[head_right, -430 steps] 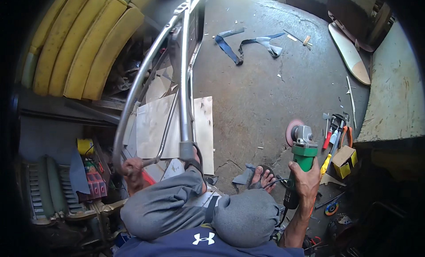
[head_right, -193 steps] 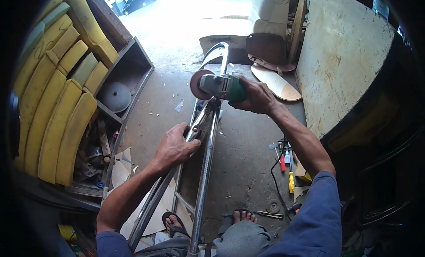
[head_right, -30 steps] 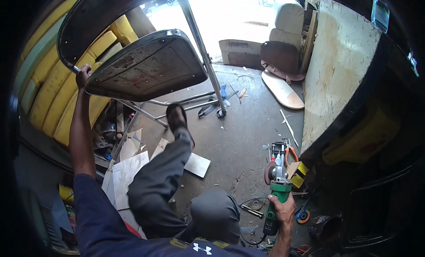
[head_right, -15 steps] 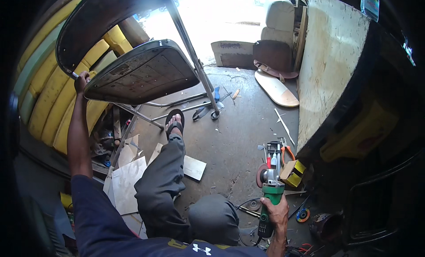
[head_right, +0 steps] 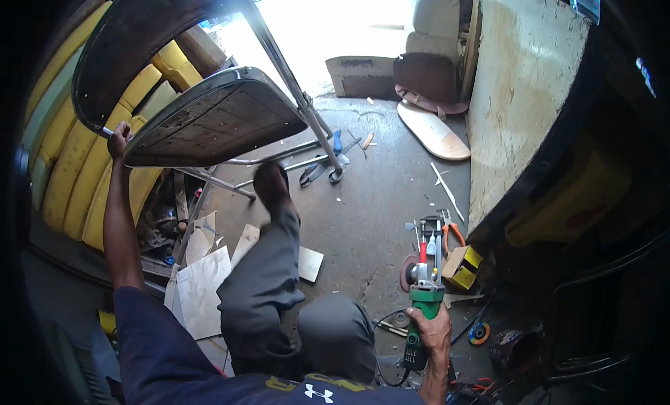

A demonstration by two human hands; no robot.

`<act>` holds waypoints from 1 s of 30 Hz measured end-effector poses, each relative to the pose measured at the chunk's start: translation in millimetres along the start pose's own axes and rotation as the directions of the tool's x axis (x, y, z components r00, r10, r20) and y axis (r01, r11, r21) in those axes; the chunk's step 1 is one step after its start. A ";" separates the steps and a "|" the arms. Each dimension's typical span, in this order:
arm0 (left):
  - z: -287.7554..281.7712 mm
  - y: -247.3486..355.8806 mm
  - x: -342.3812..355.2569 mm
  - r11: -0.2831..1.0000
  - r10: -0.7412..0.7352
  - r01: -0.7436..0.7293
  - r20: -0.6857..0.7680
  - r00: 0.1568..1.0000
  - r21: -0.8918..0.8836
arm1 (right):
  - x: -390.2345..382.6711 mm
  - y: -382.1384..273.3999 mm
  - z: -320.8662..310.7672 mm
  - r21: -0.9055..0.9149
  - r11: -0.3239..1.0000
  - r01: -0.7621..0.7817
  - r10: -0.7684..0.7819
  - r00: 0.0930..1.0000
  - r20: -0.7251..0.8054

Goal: The person uses an angle grinder to remove rust or old finish from the metal frame and seat of a folding chair, moving the tool along the edges and surface of the metal.

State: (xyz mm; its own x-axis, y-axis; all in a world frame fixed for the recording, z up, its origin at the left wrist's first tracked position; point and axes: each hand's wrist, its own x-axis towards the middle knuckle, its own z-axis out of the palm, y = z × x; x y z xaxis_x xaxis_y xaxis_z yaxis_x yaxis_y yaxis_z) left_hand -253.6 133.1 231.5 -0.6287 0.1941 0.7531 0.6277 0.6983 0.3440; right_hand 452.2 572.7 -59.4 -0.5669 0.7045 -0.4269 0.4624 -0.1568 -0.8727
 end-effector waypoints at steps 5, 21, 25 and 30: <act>32.3 65.9 -8.7 0.540 -0.470 0.516 0.270 0.840 -0.665 | -8.1 11.2 -17.0 0.040 0.997 -0.063 0.065 0.997 -0.035; 104.8 72.4 62.0 0.595 -0.551 0.543 0.192 0.812 -0.593 | -25.7 14.5 -29.7 0.153 0.988 -0.002 0.020 0.992 -0.121; 136.0 69.7 85.9 0.581 -0.604 0.572 0.164 0.780 -0.579 | -35.8 14.5 -32.0 0.104 0.992 -0.068 0.086 0.979 -0.184; 125.2 47.2 100.8 0.636 -0.572 0.561 0.165 0.804 -0.529 | -32.1 27.1 -25.2 0.092 0.991 -0.095 0.108 0.984 -0.142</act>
State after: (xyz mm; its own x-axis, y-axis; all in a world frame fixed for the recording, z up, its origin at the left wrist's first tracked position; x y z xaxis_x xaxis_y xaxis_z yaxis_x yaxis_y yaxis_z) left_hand -344.8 271.8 253.4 -0.9399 -0.1292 0.3159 0.2895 0.1887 0.9384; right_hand 500.1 563.3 -63.4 -0.4108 0.7749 -0.4804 0.4495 -0.2863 -0.8461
